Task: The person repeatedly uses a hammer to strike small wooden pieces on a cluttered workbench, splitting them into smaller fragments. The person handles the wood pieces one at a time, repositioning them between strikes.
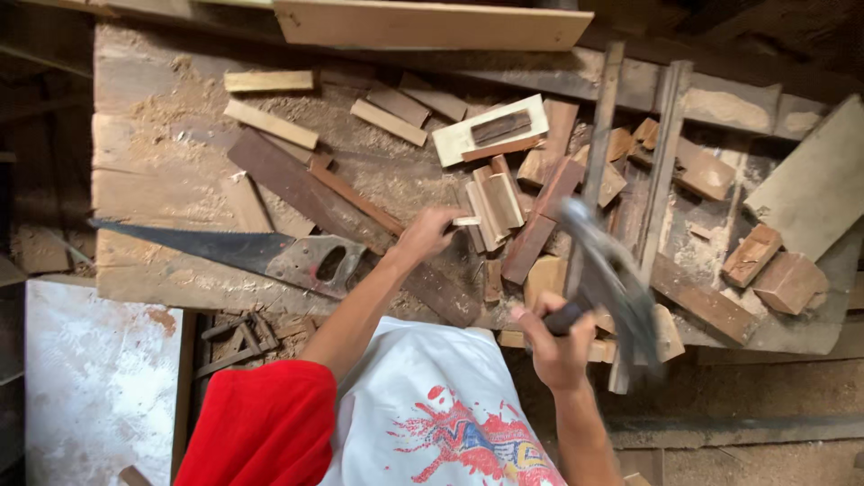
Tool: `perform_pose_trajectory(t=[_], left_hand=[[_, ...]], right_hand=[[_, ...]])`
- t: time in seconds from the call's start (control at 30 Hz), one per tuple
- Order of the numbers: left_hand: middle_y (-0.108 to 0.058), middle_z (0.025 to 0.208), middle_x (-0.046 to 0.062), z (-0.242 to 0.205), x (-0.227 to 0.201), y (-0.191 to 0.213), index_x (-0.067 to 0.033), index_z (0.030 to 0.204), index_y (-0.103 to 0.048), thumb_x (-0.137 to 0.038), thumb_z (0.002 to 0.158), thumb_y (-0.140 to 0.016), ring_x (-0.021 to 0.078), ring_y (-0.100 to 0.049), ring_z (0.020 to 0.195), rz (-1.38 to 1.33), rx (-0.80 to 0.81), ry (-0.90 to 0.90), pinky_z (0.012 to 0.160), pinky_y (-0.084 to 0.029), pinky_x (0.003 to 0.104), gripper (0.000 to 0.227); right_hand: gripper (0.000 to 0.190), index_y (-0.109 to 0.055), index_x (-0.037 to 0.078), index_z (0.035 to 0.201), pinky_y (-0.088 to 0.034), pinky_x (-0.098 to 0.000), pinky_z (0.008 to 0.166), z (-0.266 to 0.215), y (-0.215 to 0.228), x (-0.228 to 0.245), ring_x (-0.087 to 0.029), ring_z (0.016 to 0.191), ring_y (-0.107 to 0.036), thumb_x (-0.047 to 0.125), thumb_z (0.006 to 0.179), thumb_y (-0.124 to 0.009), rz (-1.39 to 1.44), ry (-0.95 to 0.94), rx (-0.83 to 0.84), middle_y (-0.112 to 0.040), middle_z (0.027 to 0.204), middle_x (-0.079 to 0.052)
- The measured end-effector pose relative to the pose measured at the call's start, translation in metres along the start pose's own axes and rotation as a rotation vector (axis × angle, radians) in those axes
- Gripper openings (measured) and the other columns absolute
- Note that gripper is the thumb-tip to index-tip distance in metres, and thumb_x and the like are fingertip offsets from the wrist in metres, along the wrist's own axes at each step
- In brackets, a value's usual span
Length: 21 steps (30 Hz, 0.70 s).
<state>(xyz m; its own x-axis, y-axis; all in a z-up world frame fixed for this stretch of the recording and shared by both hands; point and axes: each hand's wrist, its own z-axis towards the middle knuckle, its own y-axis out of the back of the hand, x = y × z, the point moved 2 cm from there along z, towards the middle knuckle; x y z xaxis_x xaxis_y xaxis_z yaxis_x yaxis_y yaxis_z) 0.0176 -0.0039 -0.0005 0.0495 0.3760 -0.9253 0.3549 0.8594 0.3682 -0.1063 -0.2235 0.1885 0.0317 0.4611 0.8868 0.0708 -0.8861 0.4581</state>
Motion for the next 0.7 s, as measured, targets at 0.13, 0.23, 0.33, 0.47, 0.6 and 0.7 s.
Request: perform_pose_trajectory(t=[0.13, 0.23, 0.33, 0.47, 0.6, 0.7], left_hand=[[-0.073, 0.122, 0.014, -0.002, -0.01, 0.002, -0.0106, 0.123, -0.072, 0.004, 0.082, -0.068, 0.0286, -0.072, 0.106, -0.027, 0.059, 0.041, 0.099, -0.055, 0.037, 0.044], [-0.074, 0.12, 0.013, -0.004, -0.013, 0.006, -0.0104, 0.123, -0.073, 0.005, 0.082, -0.069, 0.0304, -0.072, 0.106, 0.005, 0.052, -0.002, 0.099, -0.052, 0.041, 0.044], [-0.074, 0.115, 0.016, 0.002, -0.016, 0.012, -0.0074, 0.124, -0.072, 0.007, 0.076, -0.071, 0.0345, -0.069, 0.105, 0.069, 0.01, -0.07, 0.097, -0.05, 0.045, 0.05], [-0.073, 0.119, 0.014, 0.003, -0.019, 0.006, -0.0113, 0.124, -0.071, 0.002, 0.081, -0.071, 0.0318, -0.071, 0.105, 0.009, 0.057, 0.027, 0.094, -0.056, 0.04, 0.045], [-0.074, 0.119, 0.013, -0.001, -0.019, 0.009, -0.0125, 0.123, -0.072, 0.001, 0.082, -0.069, 0.0311, -0.072, 0.106, 0.033, 0.046, 0.02, 0.096, -0.055, 0.04, 0.044], [-0.073, 0.12, 0.014, -0.003, -0.015, 0.004, -0.0112, 0.126, -0.072, 0.005, 0.08, -0.067, 0.0323, -0.071, 0.106, 0.042, 0.062, 0.047, 0.095, -0.055, 0.039, 0.048]], right_hand=[[0.03, -0.053, 0.001, 0.066, -0.038, -0.0365, 0.051, 0.01, -0.035, -0.023, -0.01, 0.054, -0.044, 0.006, 0.089, -0.072, 0.036, -0.23, -0.101, -0.05, 0.057, 0.0], [0.016, -0.066, 0.005, 0.068, -0.044, -0.036, 0.048, 0.013, -0.043, -0.046, -0.011, 0.047, -0.055, 0.007, 0.078, -0.078, -0.267, -0.763, 0.154, -0.06, 0.052, -0.002], [0.011, -0.066, 0.002, 0.071, -0.045, -0.0326, 0.048, 0.017, -0.011, -0.031, -0.008, 0.051, -0.053, 0.005, 0.073, -0.076, -0.243, -0.251, 0.082, -0.059, 0.055, -0.001], [0.029, -0.057, 0.001, 0.064, -0.037, -0.0335, 0.043, -0.004, 0.021, -0.013, -0.01, 0.044, -0.046, 0.009, 0.085, -0.075, 0.058, -0.265, -0.11, -0.052, 0.052, -0.002], [0.033, -0.053, 0.005, 0.065, -0.033, -0.03, 0.043, 0.0, -0.011, -0.03, -0.011, 0.044, -0.043, 0.009, 0.091, -0.072, 0.408, -0.091, -0.18, -0.05, 0.055, 0.0], [0.022, -0.063, 0.0, 0.066, -0.044, -0.0372, 0.051, 0.003, -0.037, -0.062, -0.018, 0.052, -0.057, 0.011, 0.08, -0.076, -0.272, -0.194, -0.086, -0.058, 0.056, -0.008]])
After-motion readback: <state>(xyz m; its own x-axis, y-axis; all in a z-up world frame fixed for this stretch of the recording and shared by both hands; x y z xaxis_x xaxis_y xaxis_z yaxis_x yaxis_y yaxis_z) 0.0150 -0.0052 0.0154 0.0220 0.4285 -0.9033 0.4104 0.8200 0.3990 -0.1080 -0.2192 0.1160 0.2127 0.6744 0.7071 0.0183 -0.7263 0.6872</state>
